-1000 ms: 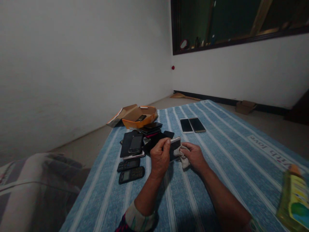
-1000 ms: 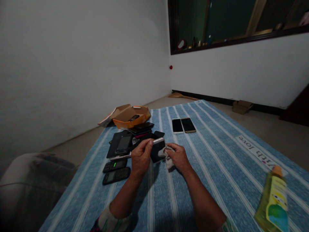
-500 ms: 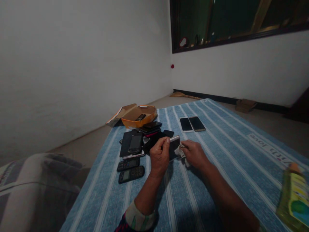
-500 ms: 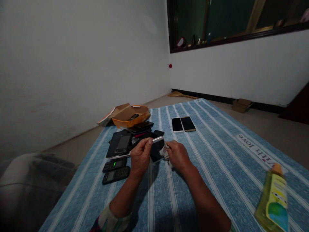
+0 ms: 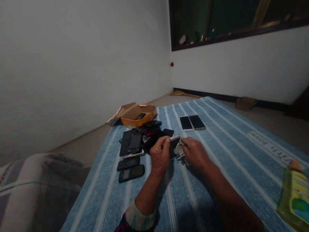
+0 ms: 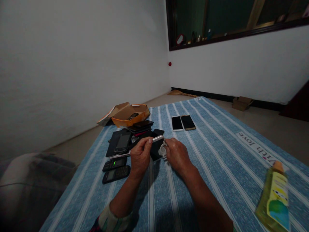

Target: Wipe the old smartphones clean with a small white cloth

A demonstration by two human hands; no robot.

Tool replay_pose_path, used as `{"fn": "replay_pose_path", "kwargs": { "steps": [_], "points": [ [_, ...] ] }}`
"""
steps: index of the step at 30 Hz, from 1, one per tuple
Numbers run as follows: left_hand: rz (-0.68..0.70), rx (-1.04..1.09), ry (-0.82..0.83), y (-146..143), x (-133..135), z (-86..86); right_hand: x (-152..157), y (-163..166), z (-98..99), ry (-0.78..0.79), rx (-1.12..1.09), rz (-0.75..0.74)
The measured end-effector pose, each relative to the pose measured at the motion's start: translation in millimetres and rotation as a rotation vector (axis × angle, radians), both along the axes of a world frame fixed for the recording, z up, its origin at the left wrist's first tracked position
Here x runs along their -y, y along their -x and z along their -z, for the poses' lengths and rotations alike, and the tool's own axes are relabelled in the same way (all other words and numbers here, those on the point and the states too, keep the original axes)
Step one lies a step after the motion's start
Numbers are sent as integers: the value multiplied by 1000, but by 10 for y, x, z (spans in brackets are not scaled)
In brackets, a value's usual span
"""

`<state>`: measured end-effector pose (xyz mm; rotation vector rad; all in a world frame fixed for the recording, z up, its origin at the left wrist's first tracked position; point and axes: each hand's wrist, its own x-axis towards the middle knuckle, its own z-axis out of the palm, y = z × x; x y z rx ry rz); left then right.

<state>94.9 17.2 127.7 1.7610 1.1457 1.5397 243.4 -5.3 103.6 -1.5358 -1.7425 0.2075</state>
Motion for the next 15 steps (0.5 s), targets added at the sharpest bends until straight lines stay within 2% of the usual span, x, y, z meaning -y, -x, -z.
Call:
{"fn": "replay_pose_path", "kwargs": {
  "steps": [5,12,15],
  "points": [
    [4,17,37,9,-4,-11,-27,43,-23,-114,-185,-19],
    [-5,44,71,19,-12,-15,-82,66,134,15,-183,-29],
    [3,38,63,18,-10,-12,-84,72,119,-21,-283,-40]
  ]
}}
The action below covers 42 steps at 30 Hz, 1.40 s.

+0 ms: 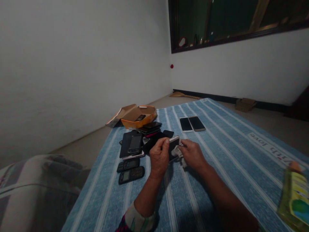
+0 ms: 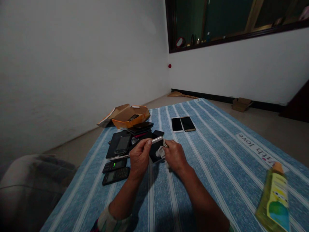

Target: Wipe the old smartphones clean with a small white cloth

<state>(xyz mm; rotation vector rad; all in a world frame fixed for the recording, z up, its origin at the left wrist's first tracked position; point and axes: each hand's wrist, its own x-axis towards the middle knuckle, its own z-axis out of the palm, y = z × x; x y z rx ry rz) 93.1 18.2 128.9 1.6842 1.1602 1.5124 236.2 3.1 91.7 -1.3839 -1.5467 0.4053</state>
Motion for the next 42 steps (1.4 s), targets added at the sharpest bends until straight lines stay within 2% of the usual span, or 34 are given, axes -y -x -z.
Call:
{"fn": "replay_pose_path", "kwargs": {
  "steps": [3,6,10,13,16,19,22,27,30,35,42],
  "points": [
    [9,4,-6,0,3,2,5,20,-40,-99,-93,6],
    [7,-2,-6,13,-1,5,-3,40,-25,-127,-141,-8],
    [-19,-8,8,57,-8,11,-42,53,119,-22,-184,-43],
    [-27,7,20,100,7,8,-70,75,252,68,-285,-125],
    [-46,50,37,136,37,10,-75,109,323,81,-392,-206],
    [-49,155,70,149,52,40,-60,109,300,63,-410,-229],
    [8,304,114,129,31,100,-30,31,200,53,-375,-251],
    [214,636,265,33,-15,193,33,-232,-10,35,-161,-265],
    [265,685,351,-3,-10,249,74,-372,-115,26,99,-235],
    [207,586,402,40,-3,409,124,-410,-224,72,514,-146],
    [90,405,389,225,-12,665,180,-190,-290,163,730,-85]
  ]
}}
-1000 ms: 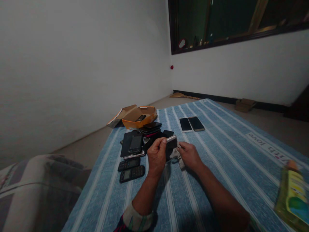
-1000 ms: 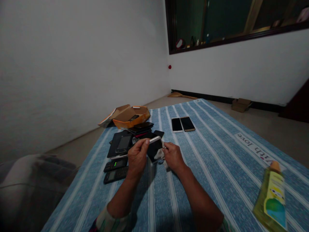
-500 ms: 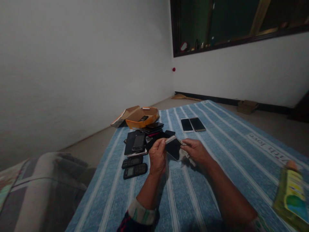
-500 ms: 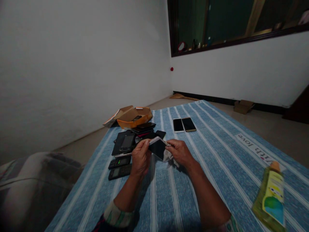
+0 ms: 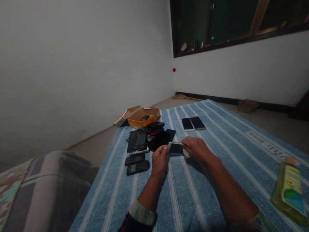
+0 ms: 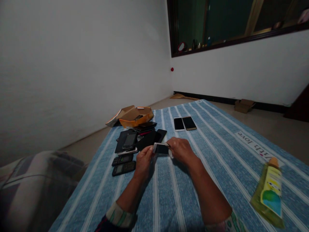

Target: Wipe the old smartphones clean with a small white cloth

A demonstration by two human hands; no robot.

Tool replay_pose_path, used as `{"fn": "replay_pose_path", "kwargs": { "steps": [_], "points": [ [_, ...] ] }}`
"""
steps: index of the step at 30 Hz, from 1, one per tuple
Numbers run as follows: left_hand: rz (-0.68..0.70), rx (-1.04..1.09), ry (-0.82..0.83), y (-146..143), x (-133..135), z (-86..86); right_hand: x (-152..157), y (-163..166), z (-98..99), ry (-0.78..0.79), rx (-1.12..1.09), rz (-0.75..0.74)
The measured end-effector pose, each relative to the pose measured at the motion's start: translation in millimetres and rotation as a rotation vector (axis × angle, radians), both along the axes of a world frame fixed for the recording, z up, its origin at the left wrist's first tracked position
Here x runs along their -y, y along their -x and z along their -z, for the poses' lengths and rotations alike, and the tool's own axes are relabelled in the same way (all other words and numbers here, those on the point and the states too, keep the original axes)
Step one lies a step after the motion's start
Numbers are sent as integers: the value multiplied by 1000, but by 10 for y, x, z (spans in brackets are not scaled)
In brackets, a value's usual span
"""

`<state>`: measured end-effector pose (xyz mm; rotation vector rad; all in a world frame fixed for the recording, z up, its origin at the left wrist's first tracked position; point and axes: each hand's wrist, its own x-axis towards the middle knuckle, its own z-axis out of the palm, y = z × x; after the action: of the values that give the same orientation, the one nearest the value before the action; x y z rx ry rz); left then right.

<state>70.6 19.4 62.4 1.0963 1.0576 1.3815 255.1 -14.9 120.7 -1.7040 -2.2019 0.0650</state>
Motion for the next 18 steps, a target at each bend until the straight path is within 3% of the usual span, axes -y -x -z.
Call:
{"fn": "replay_pose_path", "kwargs": {
  "steps": [7,18],
  "points": [
    [28,-51,8,88,113,147,20,193,43,52,138,51],
    [40,-40,4,82,93,236,27,219,135,58,91,88]
  ]
}}
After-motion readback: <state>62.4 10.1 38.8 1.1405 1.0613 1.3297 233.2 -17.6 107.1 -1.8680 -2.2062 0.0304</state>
